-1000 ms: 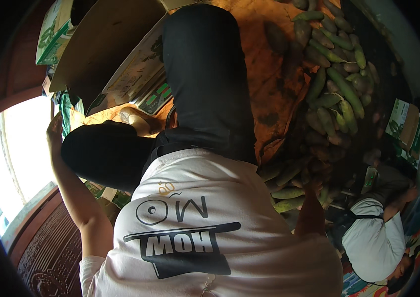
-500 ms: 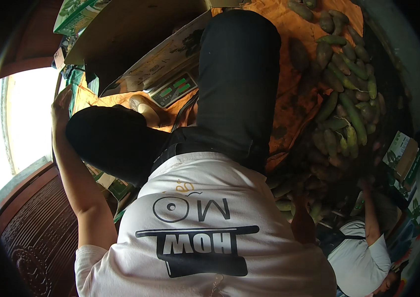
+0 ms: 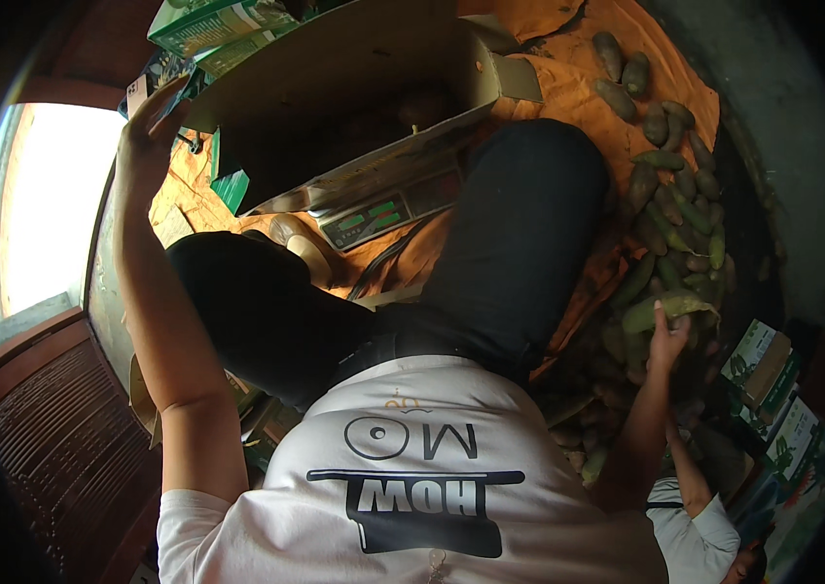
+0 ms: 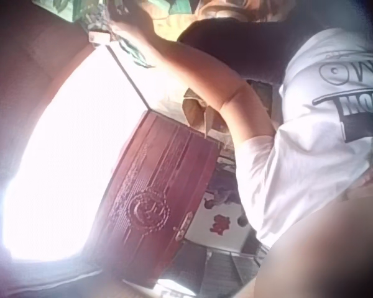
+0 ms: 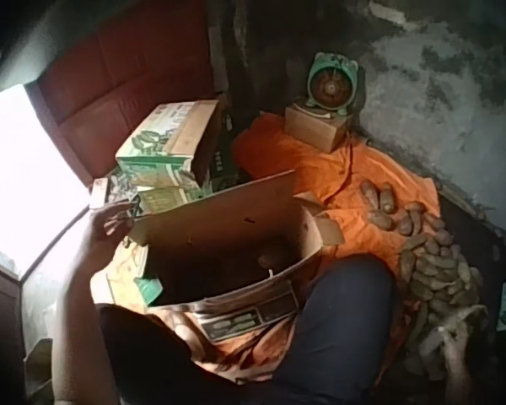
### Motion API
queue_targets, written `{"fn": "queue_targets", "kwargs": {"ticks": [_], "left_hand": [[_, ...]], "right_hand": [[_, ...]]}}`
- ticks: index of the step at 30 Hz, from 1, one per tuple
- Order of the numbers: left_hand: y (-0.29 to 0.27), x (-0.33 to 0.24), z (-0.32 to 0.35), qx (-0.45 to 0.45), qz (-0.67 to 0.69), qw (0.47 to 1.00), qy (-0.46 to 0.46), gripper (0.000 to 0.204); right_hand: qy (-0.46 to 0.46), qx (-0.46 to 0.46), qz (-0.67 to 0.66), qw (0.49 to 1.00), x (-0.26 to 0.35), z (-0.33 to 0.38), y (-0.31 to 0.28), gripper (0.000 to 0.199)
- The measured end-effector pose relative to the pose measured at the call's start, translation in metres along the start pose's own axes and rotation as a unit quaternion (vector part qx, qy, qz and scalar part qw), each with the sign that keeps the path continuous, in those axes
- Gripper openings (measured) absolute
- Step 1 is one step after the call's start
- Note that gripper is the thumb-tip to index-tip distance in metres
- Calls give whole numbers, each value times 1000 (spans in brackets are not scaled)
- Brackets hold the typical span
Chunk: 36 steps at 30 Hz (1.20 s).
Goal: Sorting and packaging large tubers into cardboard boxes and weighing them.
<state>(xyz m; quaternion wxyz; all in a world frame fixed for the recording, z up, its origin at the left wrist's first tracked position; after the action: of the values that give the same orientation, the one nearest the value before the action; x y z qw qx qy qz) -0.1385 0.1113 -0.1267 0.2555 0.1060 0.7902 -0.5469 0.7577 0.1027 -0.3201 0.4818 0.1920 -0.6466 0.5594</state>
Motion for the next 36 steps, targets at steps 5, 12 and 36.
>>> {"fn": "queue_targets", "kwargs": {"ticks": [5, 12, 36], "left_hand": [[23, -7, -24, 9, -49, 998, 37, 38], [33, 10, -27, -5, -31, 999, 38, 28], [23, -5, -13, -18, 7, 1000, 13, 25]], "right_hand": [[-216, 33, -55, 974, 266, -56, 54, 48], [-455, 340, 113, 815, 529, 82, 289, 55], [-349, 209, 19, 913, 434, 34, 287, 30]]}}
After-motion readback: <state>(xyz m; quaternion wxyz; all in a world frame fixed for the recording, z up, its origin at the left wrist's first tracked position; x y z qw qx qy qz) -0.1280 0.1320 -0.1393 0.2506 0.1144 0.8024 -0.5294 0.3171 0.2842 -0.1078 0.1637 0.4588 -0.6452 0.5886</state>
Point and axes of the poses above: each hand's wrist, its own z-axis away from the middle knuckle, its own y-axis out of the palm, x = y × z, the point moved 8 cm from there along -z, towards the middle knuckle, and after that the axes turned 4 degrees about -z, right-handed, at the moved point
